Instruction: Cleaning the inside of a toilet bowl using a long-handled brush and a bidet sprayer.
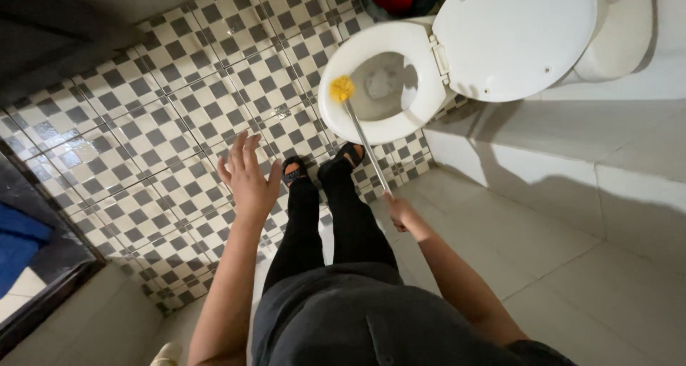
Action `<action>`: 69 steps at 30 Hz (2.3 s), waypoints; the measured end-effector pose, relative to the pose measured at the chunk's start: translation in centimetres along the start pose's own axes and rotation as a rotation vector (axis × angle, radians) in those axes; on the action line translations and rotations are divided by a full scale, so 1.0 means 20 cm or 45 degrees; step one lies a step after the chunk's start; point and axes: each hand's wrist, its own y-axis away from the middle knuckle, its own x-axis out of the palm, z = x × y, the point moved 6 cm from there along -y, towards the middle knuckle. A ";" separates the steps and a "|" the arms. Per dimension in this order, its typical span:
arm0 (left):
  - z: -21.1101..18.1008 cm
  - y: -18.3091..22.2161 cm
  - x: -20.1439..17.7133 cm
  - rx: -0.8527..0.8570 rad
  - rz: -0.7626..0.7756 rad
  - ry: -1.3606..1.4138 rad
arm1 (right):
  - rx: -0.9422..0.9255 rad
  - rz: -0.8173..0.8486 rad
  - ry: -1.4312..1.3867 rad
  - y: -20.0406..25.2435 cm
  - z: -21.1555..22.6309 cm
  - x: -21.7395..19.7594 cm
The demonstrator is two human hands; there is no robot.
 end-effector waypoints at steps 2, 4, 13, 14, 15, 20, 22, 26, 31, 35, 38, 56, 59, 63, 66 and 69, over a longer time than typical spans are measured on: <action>0.01 0.01 -0.01 -0.020 0.022 -0.027 | -0.106 0.079 -0.128 -0.11 0.06 -0.04; 0.00 0.01 -0.01 -0.004 0.035 -0.023 | -0.070 0.039 -0.073 0.03 0.28 -0.12; -0.01 -0.03 -0.02 0.149 0.021 0.007 | -0.027 0.340 -0.601 0.31 0.11 0.03; -0.01 -0.03 -0.01 0.122 0.022 -0.007 | -0.092 0.502 -0.772 0.35 0.06 0.04; 0.00 -0.03 -0.02 0.138 0.034 -0.008 | -0.090 0.500 -0.791 0.38 0.06 0.01; 0.04 -0.01 0.04 0.174 0.066 -0.098 | -0.143 0.091 -0.475 0.54 0.21 -0.33; 0.03 -0.01 0.07 0.242 0.069 -0.105 | -0.190 0.081 -0.596 0.29 0.29 -0.40; -0.10 -0.01 0.06 0.236 0.117 -0.069 | -0.254 0.061 -0.846 -0.04 0.50 -0.45; -0.13 -0.02 0.08 0.234 0.136 -0.066 | -0.467 -0.169 -0.143 0.11 0.47 -0.24; -0.12 -0.01 0.12 0.236 0.145 -0.075 | -0.328 -0.040 -0.316 0.50 0.50 -0.32; -0.14 0.02 0.13 0.264 0.154 -0.129 | -0.266 -0.091 -0.435 0.23 0.57 -0.41; -0.24 0.03 0.21 0.277 0.213 -0.216 | -0.198 0.289 -0.972 -0.13 0.68 -0.18; -0.25 0.05 0.22 0.304 0.156 -0.202 | -0.355 0.501 -0.783 0.10 0.52 -0.06; -0.26 0.02 0.23 0.277 0.199 -0.194 | -1.493 -0.020 0.260 -0.50 0.19 0.10; -0.26 0.03 0.26 0.270 0.247 -0.247 | -0.403 0.201 -0.175 -0.19 0.52 -0.22; -0.31 0.02 0.30 0.260 0.266 -0.265 | -0.396 0.207 -0.359 -0.10 0.71 -0.37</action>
